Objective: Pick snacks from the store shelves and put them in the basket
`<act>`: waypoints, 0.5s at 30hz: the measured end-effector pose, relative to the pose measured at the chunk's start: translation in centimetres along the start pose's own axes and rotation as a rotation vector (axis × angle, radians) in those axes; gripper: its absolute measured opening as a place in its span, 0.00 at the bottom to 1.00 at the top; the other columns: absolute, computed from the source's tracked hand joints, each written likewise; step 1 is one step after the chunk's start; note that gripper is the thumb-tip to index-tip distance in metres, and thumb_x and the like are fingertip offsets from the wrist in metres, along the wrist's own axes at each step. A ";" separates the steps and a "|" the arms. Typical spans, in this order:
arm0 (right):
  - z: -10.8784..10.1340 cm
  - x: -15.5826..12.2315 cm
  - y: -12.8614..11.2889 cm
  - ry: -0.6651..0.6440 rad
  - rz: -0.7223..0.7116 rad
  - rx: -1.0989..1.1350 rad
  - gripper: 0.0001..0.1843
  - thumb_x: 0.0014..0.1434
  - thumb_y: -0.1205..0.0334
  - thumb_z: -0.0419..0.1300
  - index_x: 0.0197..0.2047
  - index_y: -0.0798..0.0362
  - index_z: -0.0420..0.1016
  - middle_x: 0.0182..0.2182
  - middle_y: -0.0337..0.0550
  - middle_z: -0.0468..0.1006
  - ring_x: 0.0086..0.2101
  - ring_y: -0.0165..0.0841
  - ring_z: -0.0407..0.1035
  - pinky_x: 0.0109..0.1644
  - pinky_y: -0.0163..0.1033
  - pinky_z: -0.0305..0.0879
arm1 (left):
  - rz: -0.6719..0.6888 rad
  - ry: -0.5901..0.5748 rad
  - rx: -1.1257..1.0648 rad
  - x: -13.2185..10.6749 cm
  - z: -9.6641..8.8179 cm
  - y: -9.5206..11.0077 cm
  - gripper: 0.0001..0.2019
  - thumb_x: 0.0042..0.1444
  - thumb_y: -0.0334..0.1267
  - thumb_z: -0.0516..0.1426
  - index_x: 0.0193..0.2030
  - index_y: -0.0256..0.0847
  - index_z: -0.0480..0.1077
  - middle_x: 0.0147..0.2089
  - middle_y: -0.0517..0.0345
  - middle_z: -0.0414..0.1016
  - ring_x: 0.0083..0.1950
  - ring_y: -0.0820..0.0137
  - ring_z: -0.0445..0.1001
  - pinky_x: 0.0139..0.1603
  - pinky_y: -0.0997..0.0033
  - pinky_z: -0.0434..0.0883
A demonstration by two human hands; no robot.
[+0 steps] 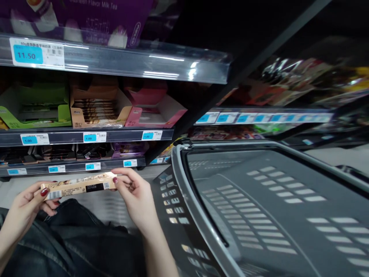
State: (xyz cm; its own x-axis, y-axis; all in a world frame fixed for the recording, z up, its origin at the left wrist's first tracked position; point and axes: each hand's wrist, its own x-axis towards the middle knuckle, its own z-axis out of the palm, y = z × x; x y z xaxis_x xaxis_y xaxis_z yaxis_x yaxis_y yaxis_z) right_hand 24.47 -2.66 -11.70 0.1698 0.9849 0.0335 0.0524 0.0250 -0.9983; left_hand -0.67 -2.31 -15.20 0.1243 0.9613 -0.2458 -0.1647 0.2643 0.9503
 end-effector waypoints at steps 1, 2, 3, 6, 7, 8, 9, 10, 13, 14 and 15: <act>-0.1 0.0 0.1 -0.006 -0.006 -0.005 0.13 0.50 0.60 0.62 0.40 0.54 0.72 0.23 0.39 0.77 0.26 0.31 0.72 0.33 0.35 0.70 | 0.008 0.001 0.005 0.1 0.1 -0.1 0.17 0.49 0.45 0.60 0.41 0.33 0.70 0.25 0.52 0.77 0.25 0.68 0.76 0.24 0.75 0.74; -0.2 0.1 0.1 -0.018 -0.007 -0.011 0.15 0.50 0.60 0.62 0.42 0.54 0.71 0.23 0.38 0.77 0.26 0.31 0.72 0.33 0.35 0.70 | 0.017 0.004 0.014 0.1 0.2 -0.1 0.17 0.49 0.44 0.60 0.41 0.33 0.70 0.25 0.52 0.77 0.26 0.67 0.76 0.24 0.75 0.75; -0.4 0.1 0.2 -0.035 -0.005 -0.018 0.16 0.51 0.60 0.62 0.43 0.54 0.71 0.23 0.38 0.77 0.26 0.31 0.72 0.32 0.34 0.70 | 0.027 0.014 0.028 0.1 0.3 -0.1 0.16 0.49 0.43 0.61 0.40 0.33 0.71 0.25 0.52 0.77 0.26 0.67 0.76 0.25 0.74 0.75; -1.0 0.2 0.3 -0.078 -0.025 -0.047 0.11 0.51 0.60 0.63 0.38 0.54 0.73 0.25 0.41 0.77 0.27 0.33 0.73 0.29 0.34 0.70 | 0.111 0.113 0.070 -0.3 0.2 -0.3 0.11 0.46 0.38 0.63 0.36 0.34 0.75 0.30 0.52 0.79 0.27 0.65 0.77 0.26 0.73 0.76; -1.3 0.2 0.3 -0.091 -0.057 -0.056 0.08 0.51 0.60 0.63 0.35 0.54 0.74 0.26 0.43 0.78 0.28 0.33 0.73 0.30 0.34 0.70 | 0.192 0.148 0.090 -0.4 0.0 -0.5 0.08 0.45 0.35 0.63 0.34 0.36 0.76 0.32 0.52 0.80 0.29 0.64 0.78 0.28 0.72 0.77; -1.5 0.3 0.3 -0.106 -0.109 -0.063 0.05 0.51 0.62 0.64 0.32 0.54 0.75 0.28 0.44 0.78 0.30 0.34 0.73 0.33 0.35 0.71 | 0.310 0.167 0.125 -0.6 -0.3 -0.6 0.06 0.45 0.32 0.63 0.33 0.38 0.77 0.34 0.53 0.80 0.31 0.63 0.79 0.30 0.72 0.77; -1.7 0.3 0.4 -0.123 -0.178 -0.064 0.03 0.51 0.64 0.64 0.29 0.53 0.75 0.29 0.44 0.79 0.32 0.35 0.73 0.36 0.36 0.71 | 0.451 0.162 0.174 -0.8 -0.7 -0.8 0.06 0.45 0.30 0.63 0.32 0.40 0.77 0.36 0.55 0.80 0.35 0.63 0.79 0.33 0.72 0.78; -1.8 0.4 0.4 -0.142 -0.258 -0.058 0.02 0.51 0.65 0.64 0.27 0.52 0.76 0.30 0.44 0.79 0.35 0.35 0.73 0.39 0.38 0.70 | 0.598 0.128 0.233 -0.9 -1.1 -0.9 0.07 0.46 0.28 0.62 0.32 0.41 0.78 0.37 0.56 0.80 0.37 0.64 0.79 0.36 0.72 0.77; -2.2 0.5 0.5 -0.174 -0.463 -0.008 0.07 0.52 0.68 0.63 0.25 0.49 0.77 0.29 0.42 0.79 0.38 0.36 0.70 0.42 0.41 0.68 | 0.946 -0.032 0.383 -1.1 -2.1 -1.0 0.09 0.49 0.26 0.59 0.35 0.43 0.77 0.40 0.58 0.80 0.40 0.67 0.78 0.40 0.74 0.76; -2.2 0.5 0.6 -0.175 -0.504 0.009 0.07 0.52 0.68 0.63 0.25 0.48 0.77 0.29 0.41 0.79 0.39 0.36 0.70 0.42 0.42 0.67 | 1.008 -0.081 0.399 -1.0 -2.2 -1.0 0.10 0.51 0.26 0.58 0.36 0.42 0.77 0.40 0.58 0.79 0.40 0.68 0.77 0.41 0.72 0.75; -2.3 0.5 0.6 -0.172 -0.530 0.022 0.07 0.52 0.69 0.64 0.25 0.47 0.78 0.29 0.41 0.79 0.39 0.36 0.69 0.42 0.42 0.67 | 1.054 -0.121 0.404 -1.0 -2.3 -0.9 0.10 0.51 0.26 0.58 0.37 0.42 0.77 0.39 0.57 0.79 0.40 0.68 0.77 0.42 0.71 0.75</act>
State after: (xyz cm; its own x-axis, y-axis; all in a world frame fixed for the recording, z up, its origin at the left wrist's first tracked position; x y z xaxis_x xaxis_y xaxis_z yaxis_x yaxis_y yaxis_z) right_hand 26.85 -2.59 -12.15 -0.0375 0.8503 0.5250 0.0659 0.5263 -0.8477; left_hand -2.91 -3.32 -16.26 0.2082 0.6703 0.7123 0.0819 -0.7377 0.6702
